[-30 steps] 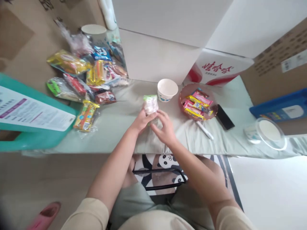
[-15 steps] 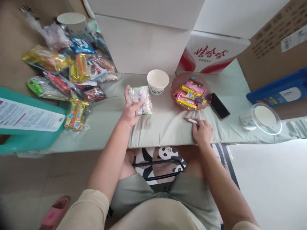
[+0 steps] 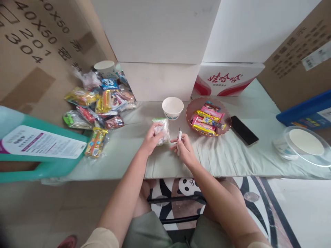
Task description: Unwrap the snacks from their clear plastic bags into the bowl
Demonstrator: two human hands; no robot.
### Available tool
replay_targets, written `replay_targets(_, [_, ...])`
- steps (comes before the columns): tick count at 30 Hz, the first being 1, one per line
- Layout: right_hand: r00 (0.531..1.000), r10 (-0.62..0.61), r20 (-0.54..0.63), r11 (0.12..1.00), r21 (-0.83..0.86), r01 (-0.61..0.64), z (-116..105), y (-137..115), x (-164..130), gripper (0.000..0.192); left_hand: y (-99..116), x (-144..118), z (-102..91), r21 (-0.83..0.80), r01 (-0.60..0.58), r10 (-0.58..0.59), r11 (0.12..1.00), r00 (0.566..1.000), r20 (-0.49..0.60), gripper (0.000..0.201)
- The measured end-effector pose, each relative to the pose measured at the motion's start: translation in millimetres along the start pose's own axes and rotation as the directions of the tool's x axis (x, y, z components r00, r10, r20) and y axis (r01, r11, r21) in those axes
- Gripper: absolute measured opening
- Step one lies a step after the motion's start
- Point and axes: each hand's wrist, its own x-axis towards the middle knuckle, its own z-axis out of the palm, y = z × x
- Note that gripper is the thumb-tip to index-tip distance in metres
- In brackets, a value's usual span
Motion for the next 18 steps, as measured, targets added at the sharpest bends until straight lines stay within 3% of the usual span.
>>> replay_targets(4, [0.997, 0.048, 0.067, 0.992, 0.114, -0.056, 8.4, 2.6, 2.5, 0.046, 1.3, -9.0, -5.7, 0.082, -0.076, 0.068, 0.994, 0.993, 0.097, 0.025])
replay_targets(9, [0.991, 0.009, 0.137, 0.986, 0.164, -0.031, 5.2, 6.0, 1.4, 0.047, -8.3, -10.2, -5.6, 0.135, 0.028, -0.042, 0.990, 0.994, 0.098, 0.029])
replay_targets(13, [0.997, -0.028, 0.074, 0.991, 0.131, 0.018, 3.2, 14.7, 3.4, 0.042, -9.6, -7.5, -7.4, 0.147, 0.038, -0.056, 0.988, 0.991, 0.124, 0.032])
replay_targets(18, [1.000, 0.012, 0.017, 0.996, 0.085, -0.013, -4.7, 9.7, -3.8, 0.038, -6.4, -6.9, -22.7, 0.321, -0.040, -0.002, 0.946, 0.992, 0.130, 0.036])
